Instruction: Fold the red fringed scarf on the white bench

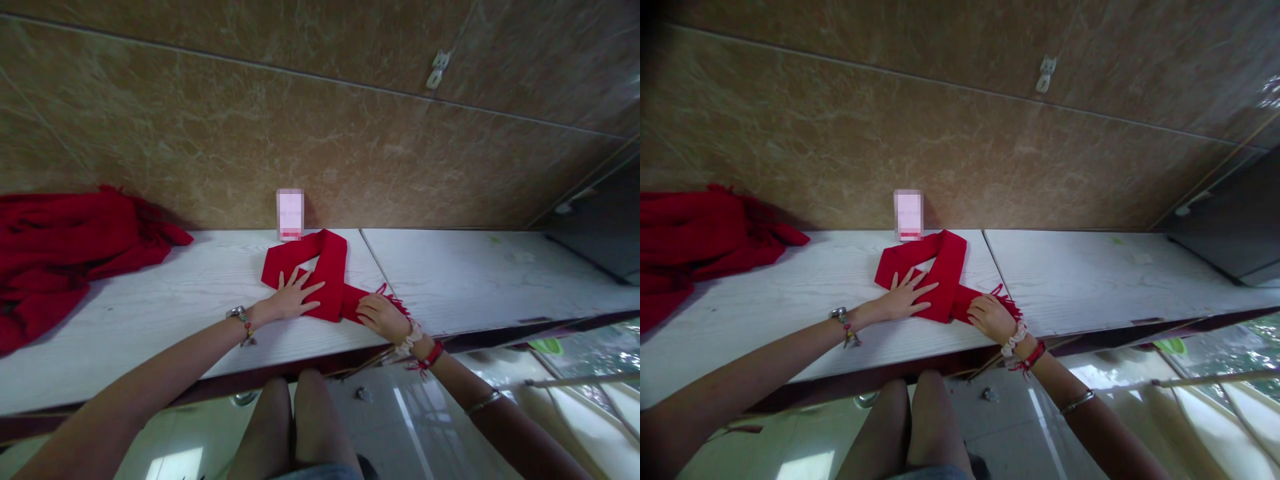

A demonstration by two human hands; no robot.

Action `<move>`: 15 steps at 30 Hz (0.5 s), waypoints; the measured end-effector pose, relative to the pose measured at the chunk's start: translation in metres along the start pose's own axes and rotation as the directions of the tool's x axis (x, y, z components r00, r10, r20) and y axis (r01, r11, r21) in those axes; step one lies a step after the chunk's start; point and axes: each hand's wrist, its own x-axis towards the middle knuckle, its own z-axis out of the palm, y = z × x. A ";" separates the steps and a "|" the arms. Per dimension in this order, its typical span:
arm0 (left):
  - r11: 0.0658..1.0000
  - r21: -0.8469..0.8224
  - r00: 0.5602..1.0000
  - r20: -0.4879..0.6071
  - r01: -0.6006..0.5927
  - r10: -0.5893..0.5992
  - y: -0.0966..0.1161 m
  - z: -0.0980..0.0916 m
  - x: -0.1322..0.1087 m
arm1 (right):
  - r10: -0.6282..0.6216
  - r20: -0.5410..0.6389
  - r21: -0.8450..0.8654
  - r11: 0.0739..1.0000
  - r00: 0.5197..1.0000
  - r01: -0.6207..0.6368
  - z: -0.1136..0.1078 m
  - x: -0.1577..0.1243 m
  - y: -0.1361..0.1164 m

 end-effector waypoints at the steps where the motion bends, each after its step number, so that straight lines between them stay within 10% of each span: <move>1: 1.000 -0.001 1.000 -0.027 -0.007 0.007 0.001 -0.001 0.001 | -0.007 -0.004 -0.012 1.000 1.000 0.007 -0.001 0.000 -0.001; 9: 0.895 0.064 0.888 -0.115 -0.440 0.445 0.040 -0.014 0.022 | 0.144 -0.048 -0.029 0.989 0.988 -0.145 -0.002 0.002 -0.015; 15: 0.871 0.070 0.868 -0.072 -0.487 0.491 0.053 -0.009 0.029 | -0.003 -0.062 -0.018 1.000 0.998 0.002 0.015 -0.016 -0.013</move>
